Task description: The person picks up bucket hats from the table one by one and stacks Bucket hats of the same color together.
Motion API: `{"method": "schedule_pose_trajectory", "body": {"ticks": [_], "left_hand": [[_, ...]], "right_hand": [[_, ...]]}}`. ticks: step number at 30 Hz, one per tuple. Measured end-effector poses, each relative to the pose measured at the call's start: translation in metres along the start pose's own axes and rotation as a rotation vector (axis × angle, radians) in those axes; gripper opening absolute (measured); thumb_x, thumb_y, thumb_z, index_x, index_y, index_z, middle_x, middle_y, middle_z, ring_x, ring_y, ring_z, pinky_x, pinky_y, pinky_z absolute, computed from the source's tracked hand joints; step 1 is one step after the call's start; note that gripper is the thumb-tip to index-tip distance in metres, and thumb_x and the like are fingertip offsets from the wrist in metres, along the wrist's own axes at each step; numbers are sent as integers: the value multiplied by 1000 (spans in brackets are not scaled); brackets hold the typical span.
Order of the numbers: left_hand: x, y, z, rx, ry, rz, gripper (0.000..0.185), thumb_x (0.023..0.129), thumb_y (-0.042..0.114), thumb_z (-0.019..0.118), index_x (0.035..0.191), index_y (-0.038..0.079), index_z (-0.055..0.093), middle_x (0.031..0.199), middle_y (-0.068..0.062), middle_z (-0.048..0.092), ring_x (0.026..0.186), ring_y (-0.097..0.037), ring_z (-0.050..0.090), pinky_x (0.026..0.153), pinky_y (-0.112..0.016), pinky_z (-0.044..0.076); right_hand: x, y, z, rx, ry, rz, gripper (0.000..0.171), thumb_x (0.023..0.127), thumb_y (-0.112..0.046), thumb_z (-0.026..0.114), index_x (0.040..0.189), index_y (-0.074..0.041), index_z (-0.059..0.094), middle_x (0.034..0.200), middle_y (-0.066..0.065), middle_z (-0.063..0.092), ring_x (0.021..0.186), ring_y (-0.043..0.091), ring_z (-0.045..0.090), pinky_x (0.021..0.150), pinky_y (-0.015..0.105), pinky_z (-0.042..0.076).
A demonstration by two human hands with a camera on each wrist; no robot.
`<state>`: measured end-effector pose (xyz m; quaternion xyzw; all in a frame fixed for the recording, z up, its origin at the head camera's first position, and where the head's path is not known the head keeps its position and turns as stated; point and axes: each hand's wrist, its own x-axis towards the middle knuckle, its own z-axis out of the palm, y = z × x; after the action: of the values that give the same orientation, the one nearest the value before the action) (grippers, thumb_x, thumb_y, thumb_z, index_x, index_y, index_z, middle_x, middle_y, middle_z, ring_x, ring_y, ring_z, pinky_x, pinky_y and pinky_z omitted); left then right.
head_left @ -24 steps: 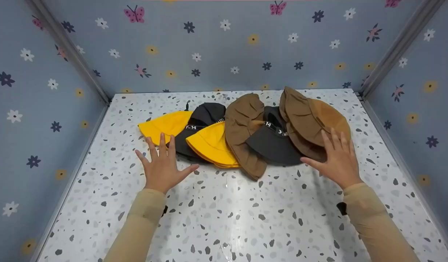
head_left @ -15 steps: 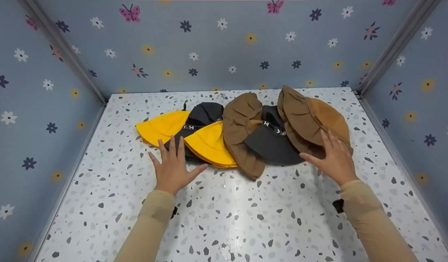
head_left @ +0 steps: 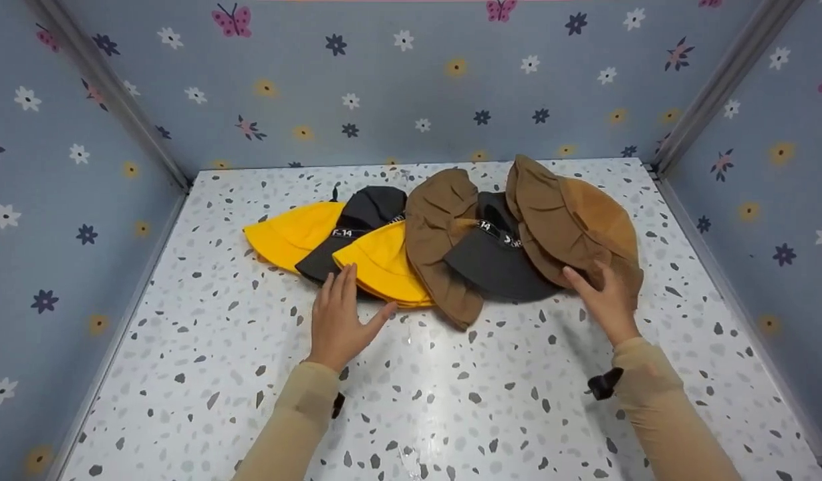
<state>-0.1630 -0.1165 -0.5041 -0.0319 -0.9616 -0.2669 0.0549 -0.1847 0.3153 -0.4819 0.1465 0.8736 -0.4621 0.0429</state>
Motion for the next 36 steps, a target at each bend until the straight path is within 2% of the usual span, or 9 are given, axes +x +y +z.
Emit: {"method": "schedule_pose_trajectory", "body": {"ticks": [4,6,8,11,14,18,22,28,36], "left_hand": [[-6,1,10,-58,9,6,96,87,71,56,157,11,27,160,-10,33,146,-35,29,119,-57,25],[-7,2,12,-86,10,1,95,88,70,56,156,11,28,158,-11,35,144,-34,33,118,-56,28],[-7,3,14,-112,9,-9,93,88,69,57,156,12,29,157,-12,37,143,-33,35,117,-56,29],[-7,6,14,-139,12,-19,92,88,69,57,156,12,31,156,-13,39,141,-34,37,116,-56,31],[-6,9,16,-158,16,-11,91,88,68,58,155,11,32,155,-14,40,140,-35,38,115,-55,33],[-6,13,20,-199,20,-4,89,89,66,59,154,11,34,153,-15,42,139,-36,40,114,-55,35],[-8,16,24,-241,20,-11,86,89,64,60,153,11,36,152,-15,43,138,-36,40,113,-55,36],[-11,20,26,-275,9,-11,83,90,59,62,153,11,36,153,-15,42,139,-35,39,114,-54,35],[-8,29,27,-403,-75,-73,82,92,61,59,154,15,33,156,-10,38,144,-32,34,116,-57,30]], "right_hand": [[-3,7,13,191,194,33,78,95,-53,57,151,-4,36,155,20,29,142,32,32,117,44,29],[-3,9,20,275,314,32,63,97,-44,59,144,-4,47,143,14,41,129,24,43,108,35,37],[-3,11,26,382,367,44,49,97,-37,61,135,-5,54,129,5,48,114,15,49,98,27,42],[0,14,32,615,316,127,34,96,-35,63,119,-10,58,107,-2,55,90,7,57,83,20,50],[3,17,32,889,192,288,37,92,-40,69,111,-12,54,94,-1,60,77,11,62,76,21,56],[5,19,26,1143,65,493,68,86,-50,72,135,-15,42,102,5,57,93,17,62,90,23,55],[7,19,22,1285,-5,562,92,87,-54,67,157,-26,14,124,8,45,123,19,49,109,26,43],[17,19,20,1490,-11,600,94,86,-49,72,158,-35,13,160,1,20,143,16,31,115,27,36],[36,24,19,1763,-42,622,102,87,-34,75,157,-40,1,166,-12,4,151,8,16,117,27,33]]}}
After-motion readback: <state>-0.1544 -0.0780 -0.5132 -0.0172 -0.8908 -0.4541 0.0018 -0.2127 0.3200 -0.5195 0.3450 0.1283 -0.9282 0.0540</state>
